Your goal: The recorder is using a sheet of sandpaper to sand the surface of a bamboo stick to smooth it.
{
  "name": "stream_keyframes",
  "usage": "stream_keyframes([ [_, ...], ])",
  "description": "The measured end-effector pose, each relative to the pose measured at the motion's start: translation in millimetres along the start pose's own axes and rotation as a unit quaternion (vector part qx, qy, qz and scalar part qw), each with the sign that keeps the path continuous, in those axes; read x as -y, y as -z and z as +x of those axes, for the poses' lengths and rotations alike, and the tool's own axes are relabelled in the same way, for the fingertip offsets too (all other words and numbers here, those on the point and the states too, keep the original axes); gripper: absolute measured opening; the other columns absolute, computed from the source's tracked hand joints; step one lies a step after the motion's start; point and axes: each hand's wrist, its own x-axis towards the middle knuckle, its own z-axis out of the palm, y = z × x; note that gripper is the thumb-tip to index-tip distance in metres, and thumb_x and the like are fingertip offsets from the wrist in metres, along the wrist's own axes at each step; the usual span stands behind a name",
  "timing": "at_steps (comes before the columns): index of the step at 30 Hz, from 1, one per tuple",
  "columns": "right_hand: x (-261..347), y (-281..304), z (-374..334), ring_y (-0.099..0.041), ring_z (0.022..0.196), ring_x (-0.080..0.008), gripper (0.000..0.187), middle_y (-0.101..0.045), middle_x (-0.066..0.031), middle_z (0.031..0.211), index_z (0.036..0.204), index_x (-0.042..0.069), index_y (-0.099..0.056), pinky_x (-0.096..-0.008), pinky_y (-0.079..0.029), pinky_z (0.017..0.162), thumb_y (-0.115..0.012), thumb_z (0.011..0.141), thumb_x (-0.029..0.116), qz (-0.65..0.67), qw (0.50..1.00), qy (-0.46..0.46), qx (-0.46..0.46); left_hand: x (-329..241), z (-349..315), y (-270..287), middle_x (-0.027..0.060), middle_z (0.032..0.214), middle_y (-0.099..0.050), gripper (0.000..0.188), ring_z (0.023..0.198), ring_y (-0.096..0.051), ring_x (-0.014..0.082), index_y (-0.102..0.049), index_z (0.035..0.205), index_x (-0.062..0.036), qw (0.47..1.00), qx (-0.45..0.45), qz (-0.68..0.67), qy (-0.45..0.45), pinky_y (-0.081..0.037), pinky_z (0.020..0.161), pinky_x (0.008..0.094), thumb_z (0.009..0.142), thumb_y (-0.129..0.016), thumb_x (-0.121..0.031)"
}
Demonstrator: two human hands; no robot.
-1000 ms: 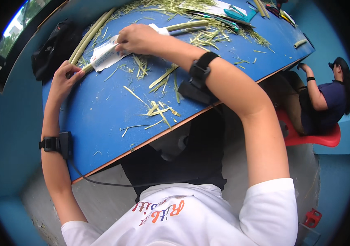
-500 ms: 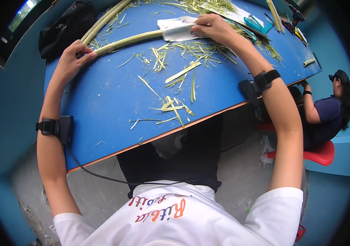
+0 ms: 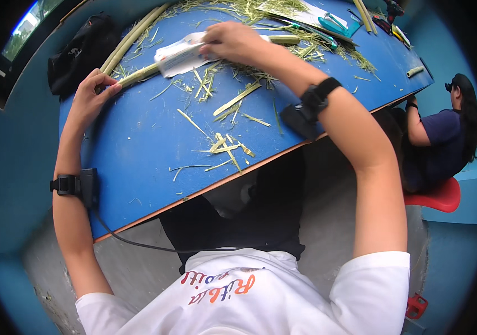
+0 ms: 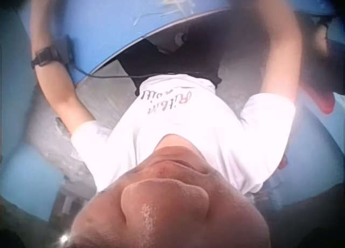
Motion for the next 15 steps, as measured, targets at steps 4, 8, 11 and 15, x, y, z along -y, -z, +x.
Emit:
stream_keyframes([
  [4,-57,54,-55,-0.053,0.069,-0.0187,0.023,-0.054,-0.0068,0.075,0.088,0.005,-0.067,-0.0316,-0.042,0.065,-0.061,0.082,0.027,0.018,0.998,-0.049,0.019,-14,6,-3,0.0024,0.077,-0.047,0.022,0.073,-0.045,0.0114,-0.060,0.080,0.0025,0.999,0.018,0.018,0.030,-0.037,0.069,0.0246,0.077,-0.069,-0.017],
  [8,-71,58,-59,-0.052,0.068,-0.0164,0.024,-0.052,-0.0063,0.073,0.088,0.004,-0.067,-0.0300,-0.041,0.064,-0.062,0.082,0.026,0.016,0.998,-0.052,0.028,-8,4,0,0.0025,0.077,-0.047,0.020,0.074,-0.045,0.0116,-0.060,0.078,0.0021,1.000,0.013,-0.001,-0.006,-0.037,0.070,0.0250,0.078,-0.068,-0.016],
  [11,-37,46,-40,-0.053,0.070,-0.0185,0.024,-0.053,-0.0069,0.073,0.089,0.006,-0.068,-0.0317,-0.042,0.064,-0.062,0.082,0.028,0.040,0.997,-0.053,0.032,-5,4,-1,0.0028,0.077,-0.047,0.019,0.074,-0.046,0.0123,-0.060,0.078,0.0022,1.000,0.016,-0.012,0.004,-0.037,0.071,0.0247,0.077,-0.069,-0.015],
  [15,10,-9,10,-0.055,0.074,-0.0221,0.023,-0.055,-0.0081,0.078,0.087,0.005,-0.067,-0.0332,-0.042,0.065,-0.061,0.082,0.026,-0.012,0.997,0.072,-0.028,-8,3,2,0.0049,0.080,-0.052,0.024,0.075,-0.050,0.0147,-0.063,0.080,0.0011,0.999,0.019,0.023,0.019,-0.041,0.069,0.0278,0.075,-0.071,-0.021],
])
